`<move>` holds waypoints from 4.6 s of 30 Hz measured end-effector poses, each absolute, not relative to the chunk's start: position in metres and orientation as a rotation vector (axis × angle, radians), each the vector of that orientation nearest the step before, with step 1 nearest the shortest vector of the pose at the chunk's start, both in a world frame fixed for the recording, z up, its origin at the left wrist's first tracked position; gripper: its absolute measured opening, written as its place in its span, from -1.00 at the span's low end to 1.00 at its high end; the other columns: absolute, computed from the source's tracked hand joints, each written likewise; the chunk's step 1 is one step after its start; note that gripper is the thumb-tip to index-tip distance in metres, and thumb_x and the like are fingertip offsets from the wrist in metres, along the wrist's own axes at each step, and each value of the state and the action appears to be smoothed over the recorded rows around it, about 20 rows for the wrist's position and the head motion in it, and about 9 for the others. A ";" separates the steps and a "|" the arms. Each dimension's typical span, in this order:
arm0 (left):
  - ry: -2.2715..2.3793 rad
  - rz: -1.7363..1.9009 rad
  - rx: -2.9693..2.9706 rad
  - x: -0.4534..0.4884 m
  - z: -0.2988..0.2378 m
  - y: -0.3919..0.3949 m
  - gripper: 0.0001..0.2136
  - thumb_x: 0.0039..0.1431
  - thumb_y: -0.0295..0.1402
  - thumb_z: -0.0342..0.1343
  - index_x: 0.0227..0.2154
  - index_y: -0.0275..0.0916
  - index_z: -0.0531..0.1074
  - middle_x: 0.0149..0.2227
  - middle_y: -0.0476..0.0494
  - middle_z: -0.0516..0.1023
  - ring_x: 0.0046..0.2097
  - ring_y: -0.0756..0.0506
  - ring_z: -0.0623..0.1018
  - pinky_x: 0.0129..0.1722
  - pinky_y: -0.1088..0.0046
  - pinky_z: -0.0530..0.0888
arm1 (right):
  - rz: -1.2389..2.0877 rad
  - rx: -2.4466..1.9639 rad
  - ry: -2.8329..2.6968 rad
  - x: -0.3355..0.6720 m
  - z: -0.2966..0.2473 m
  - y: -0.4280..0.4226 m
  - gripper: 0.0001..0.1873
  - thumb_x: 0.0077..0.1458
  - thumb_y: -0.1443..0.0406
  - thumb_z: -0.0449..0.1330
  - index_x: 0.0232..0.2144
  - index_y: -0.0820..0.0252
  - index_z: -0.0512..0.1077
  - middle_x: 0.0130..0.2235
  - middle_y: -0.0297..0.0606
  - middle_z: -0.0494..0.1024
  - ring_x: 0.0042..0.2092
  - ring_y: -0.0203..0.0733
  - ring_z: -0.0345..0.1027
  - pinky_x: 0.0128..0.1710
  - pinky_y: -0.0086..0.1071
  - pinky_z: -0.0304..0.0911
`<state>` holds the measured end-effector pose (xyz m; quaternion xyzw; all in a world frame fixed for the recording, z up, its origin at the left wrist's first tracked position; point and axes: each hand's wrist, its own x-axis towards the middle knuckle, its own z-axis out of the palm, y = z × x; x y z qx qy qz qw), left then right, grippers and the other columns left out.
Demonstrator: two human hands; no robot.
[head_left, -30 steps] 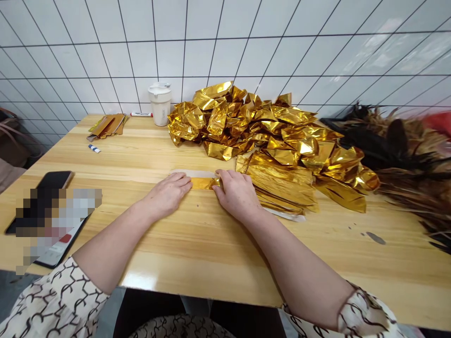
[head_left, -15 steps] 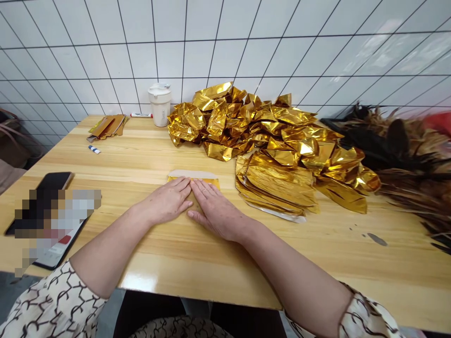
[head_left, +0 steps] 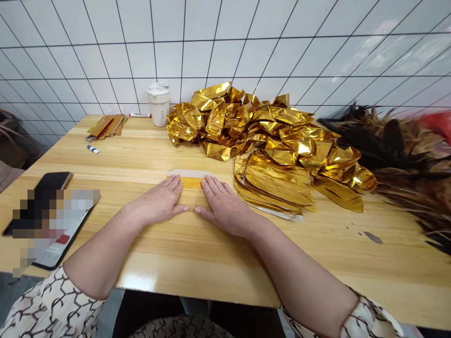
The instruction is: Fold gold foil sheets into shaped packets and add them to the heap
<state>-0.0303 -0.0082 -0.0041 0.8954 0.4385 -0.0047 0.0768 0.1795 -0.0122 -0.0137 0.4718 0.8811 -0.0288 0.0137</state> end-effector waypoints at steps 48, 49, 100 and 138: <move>1.259 0.239 2.822 -0.018 -0.010 -0.007 -0.67 0.31 -0.28 -0.08 0.01 -0.33 0.38 0.05 -0.30 0.43 0.14 -0.20 0.39 0.13 0.24 0.34 | 0.012 1.428 2.709 0.185 0.001 -0.010 -0.31 0.26 0.00 -0.19 0.16 0.41 0.27 0.22 0.15 0.28 0.25 0.08 0.12 0.24 0.11 -0.09; 1.255 0.243 2.828 -0.019 -0.010 -0.007 -0.68 0.31 -0.27 -0.08 0.00 -0.33 0.38 0.03 -0.30 0.44 0.12 -0.20 0.39 0.12 0.24 0.35 | 0.027 1.429 2.701 0.186 0.001 -0.009 -0.31 0.26 0.00 -0.20 0.15 0.42 0.27 0.21 0.16 0.29 0.25 0.08 0.14 0.23 0.10 -0.08; 1.439 0.279 2.672 -0.014 -0.015 -0.003 -0.69 0.29 -0.32 -0.12 0.03 -0.27 0.32 0.19 -0.35 0.31 0.25 -0.25 0.23 0.14 -0.02 0.22 | -0.401 1.208 3.072 0.171 0.015 -0.022 -0.67 0.25 0.31 -0.07 -0.08 0.21 0.43 -0.01 -0.05 0.51 0.06 -0.05 0.34 0.19 0.12 0.01; 0.967 0.510 2.783 -0.013 -0.015 -0.003 -0.73 0.23 -0.48 -0.10 -0.08 -0.30 0.42 0.03 -0.25 0.48 0.09 -0.16 0.41 0.14 0.21 0.35 | -0.201 1.433 2.772 0.173 0.010 -0.014 -0.51 0.22 0.37 -0.15 0.17 0.27 0.24 0.24 0.02 0.25 0.27 0.14 0.04 0.14 0.28 -0.05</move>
